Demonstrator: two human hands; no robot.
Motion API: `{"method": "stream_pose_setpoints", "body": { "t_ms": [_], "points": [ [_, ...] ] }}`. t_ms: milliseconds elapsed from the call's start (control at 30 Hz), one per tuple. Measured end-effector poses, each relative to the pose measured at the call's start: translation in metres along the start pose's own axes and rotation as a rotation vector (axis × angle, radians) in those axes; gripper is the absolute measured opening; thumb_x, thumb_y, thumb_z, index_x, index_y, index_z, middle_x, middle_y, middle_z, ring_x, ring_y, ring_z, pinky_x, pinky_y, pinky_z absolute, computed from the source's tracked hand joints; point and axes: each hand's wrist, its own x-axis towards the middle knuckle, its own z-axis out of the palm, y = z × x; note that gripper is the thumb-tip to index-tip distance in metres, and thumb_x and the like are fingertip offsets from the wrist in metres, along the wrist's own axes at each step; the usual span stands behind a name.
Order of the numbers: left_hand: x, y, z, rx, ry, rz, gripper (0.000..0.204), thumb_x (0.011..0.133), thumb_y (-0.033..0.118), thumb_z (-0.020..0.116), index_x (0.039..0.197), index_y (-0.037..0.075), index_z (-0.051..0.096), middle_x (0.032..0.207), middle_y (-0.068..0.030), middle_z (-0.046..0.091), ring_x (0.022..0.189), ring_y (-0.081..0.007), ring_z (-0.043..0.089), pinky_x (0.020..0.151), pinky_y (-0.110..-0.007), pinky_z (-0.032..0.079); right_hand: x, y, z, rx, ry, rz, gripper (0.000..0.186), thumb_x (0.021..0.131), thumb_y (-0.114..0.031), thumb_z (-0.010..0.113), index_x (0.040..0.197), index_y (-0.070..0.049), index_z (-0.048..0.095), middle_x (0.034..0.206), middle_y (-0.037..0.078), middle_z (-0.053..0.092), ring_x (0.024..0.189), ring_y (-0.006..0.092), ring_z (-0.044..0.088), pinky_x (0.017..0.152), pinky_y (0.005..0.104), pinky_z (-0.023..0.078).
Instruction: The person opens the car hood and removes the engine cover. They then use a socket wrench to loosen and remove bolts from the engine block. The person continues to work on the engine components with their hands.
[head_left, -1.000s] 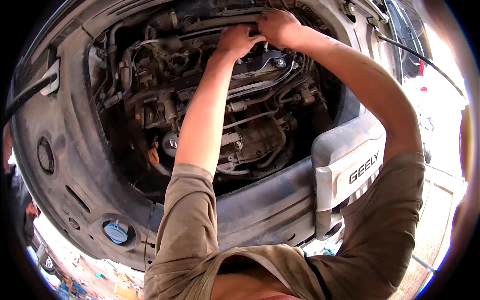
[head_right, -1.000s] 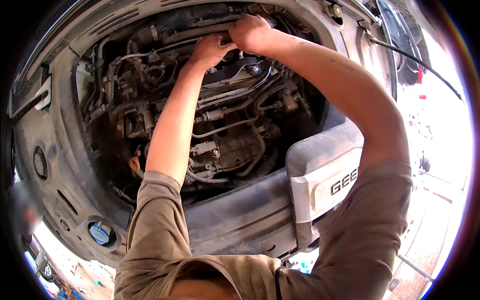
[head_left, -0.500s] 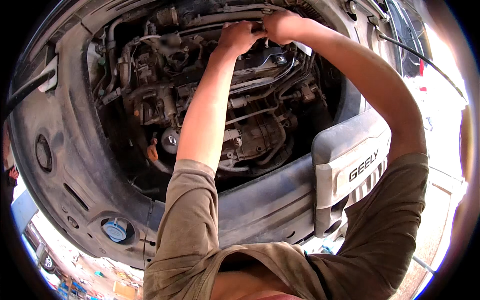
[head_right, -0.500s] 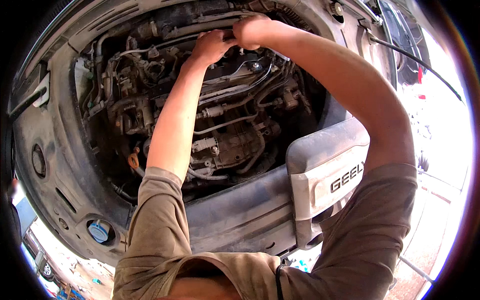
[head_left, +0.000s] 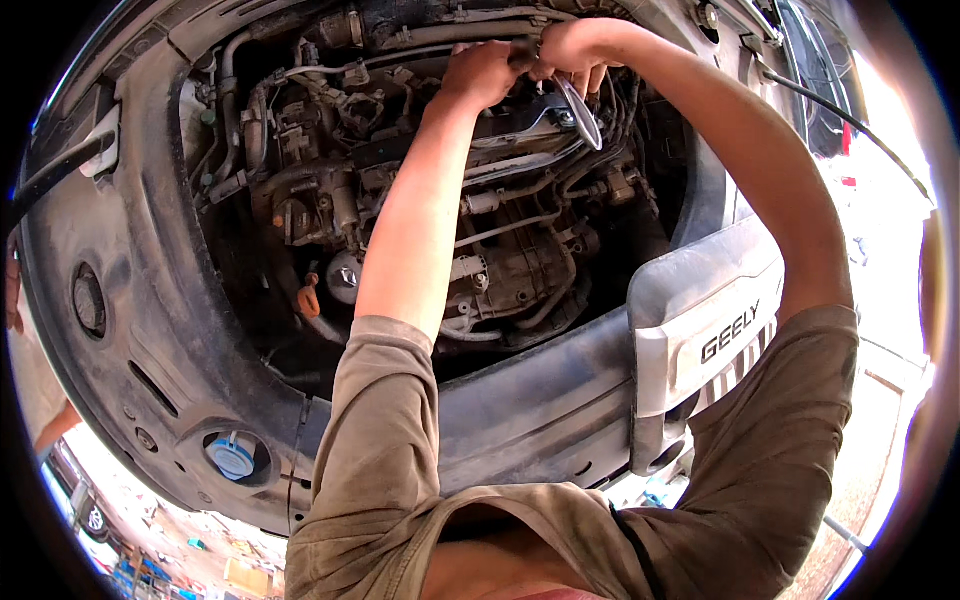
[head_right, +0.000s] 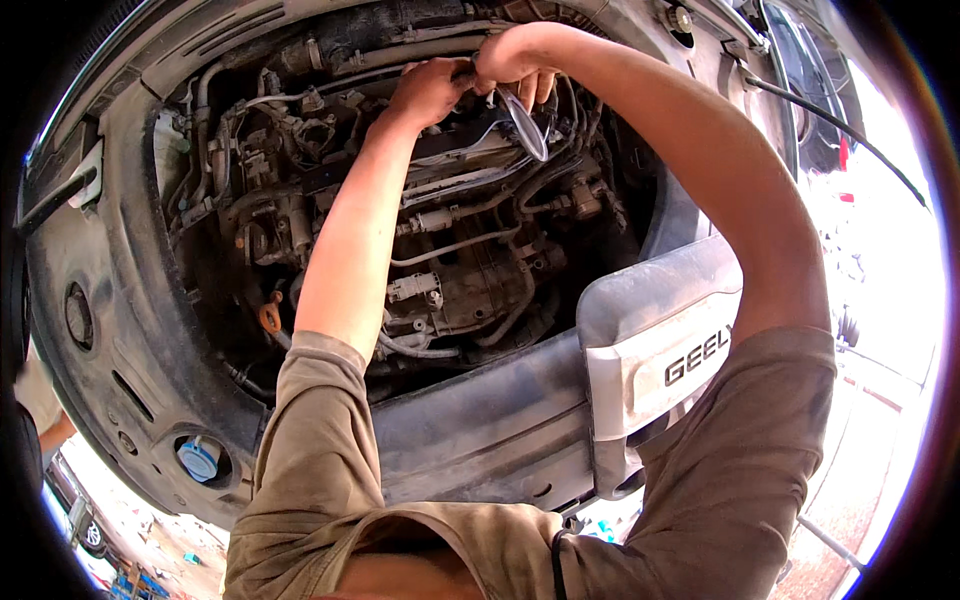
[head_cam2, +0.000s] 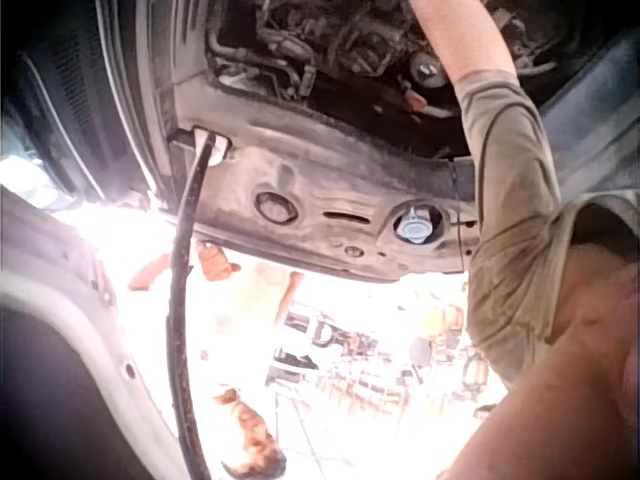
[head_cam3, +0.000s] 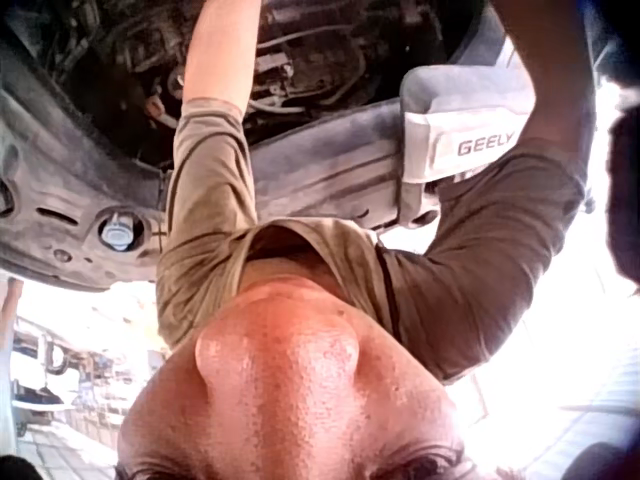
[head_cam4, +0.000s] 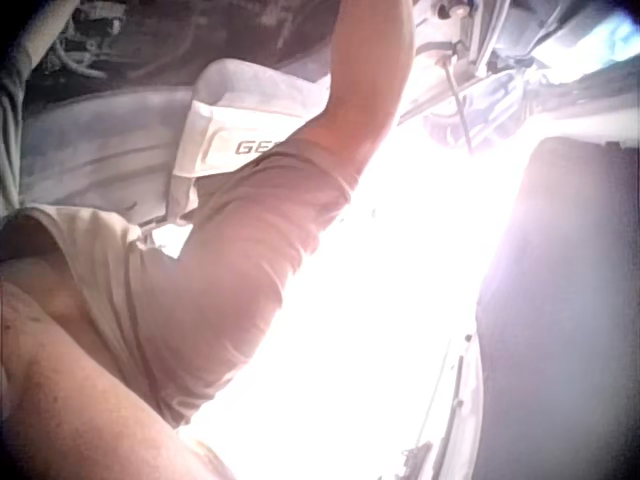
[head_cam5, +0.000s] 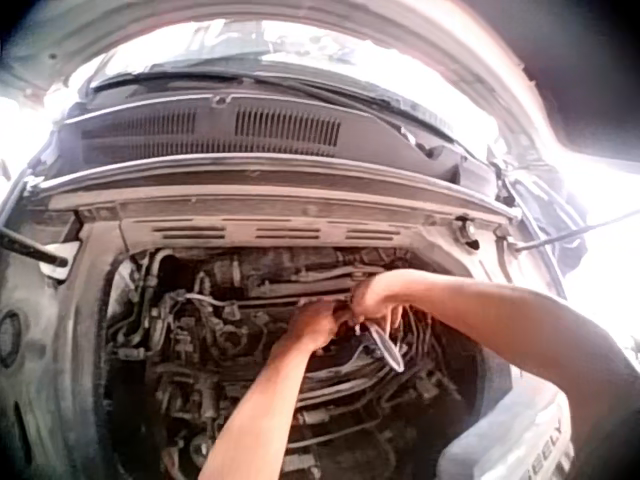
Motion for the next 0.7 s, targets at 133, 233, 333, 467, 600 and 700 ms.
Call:
{"method": "stream_pose_setpoints", "body": {
  "t_ms": [133, 233, 333, 467, 600, 700],
  "points": [
    [0.006, -0.006, 0.018, 0.011, 0.07, 0.001, 0.034, 0.092, 0.045, 0.057, 0.113, 0.021, 0.07, 0.105, -0.0078, 0.07, 0.1, -0.0308, 0.065, 0.091, -0.042, 0.048, -0.001, 0.021, 0.002, -0.797, 0.547, -0.427, 0.045, 0.079, -0.023, 0.073, 0.118, -0.004, 0.061, 0.106, 0.013, 0.069, 0.092, 0.0296, 0.069, 0.079, 0.0479, 0.054],
    [0.009, -0.001, 0.019, 0.05, 0.047, 0.017, 0.035, 0.093, 0.046, 0.056, 0.114, 0.022, 0.07, 0.106, -0.0075, 0.07, 0.099, -0.0305, 0.065, 0.09, -0.042, 0.049, 0.03, 0.052, 0.01, -0.865, 1.159, -1.085, 0.045, 0.074, -0.018, 0.075, 0.114, -0.001, 0.062, 0.101, 0.013, 0.069, 0.088, 0.0294, 0.07, 0.082, 0.0486, 0.052],
    [0.004, -0.009, 0.017, 0.073, 0.061, 0.031, 0.033, 0.094, 0.045, 0.055, 0.113, 0.022, 0.07, 0.106, -0.0069, 0.07, 0.1, -0.0294, 0.065, 0.091, -0.042, 0.048, -0.002, 0.004, 0.005, -0.31, 0.169, -0.276, 0.039, 0.091, -0.026, 0.061, 0.118, 0.002, 0.058, 0.111, 0.02, 0.066, 0.095, 0.0317, 0.069, 0.089, 0.0489, 0.053],
    [0.005, -0.005, 0.018, 0.078, 0.094, 0.046, 0.036, 0.093, 0.048, 0.054, 0.113, 0.023, 0.069, 0.103, -0.0066, 0.071, 0.1, -0.0289, 0.065, 0.091, -0.042, 0.048, -0.011, 0.001, -0.006, -0.438, 0.001, -0.242, 0.038, 0.093, -0.026, 0.058, 0.122, -0.002, 0.059, 0.099, 0.021, 0.069, 0.093, 0.0323, 0.069, 0.078, 0.0481, 0.056],
    [0.004, -0.005, 0.018, 0.112, 0.087, 0.026, 0.036, 0.092, 0.05, 0.054, 0.11, 0.022, 0.071, 0.104, -0.0071, 0.07, 0.101, -0.0299, 0.064, 0.091, -0.044, 0.048, 0.042, 0.036, 0.014, -0.856, 0.992, -0.784, 0.027, 0.082, -0.03, 0.065, 0.099, -0.01, 0.071, 0.09, 0.014, 0.07, 0.089, 0.0295, 0.069, 0.074, 0.0446, 0.053],
    [0.002, 0.004, 0.016, 0.094, 0.074, 0.038, 0.037, 0.092, 0.049, 0.055, 0.109, 0.021, 0.071, 0.105, -0.0091, 0.07, 0.102, -0.0315, 0.063, 0.09, -0.045, 0.048, 0.053, 0.033, 0.011, -0.879, 0.508, -0.628, 0.028, 0.086, -0.032, 0.06, 0.106, -0.014, 0.069, 0.086, 0.011, 0.07, 0.088, 0.0304, 0.068, 0.075, 0.0486, 0.051]
  ]
}}
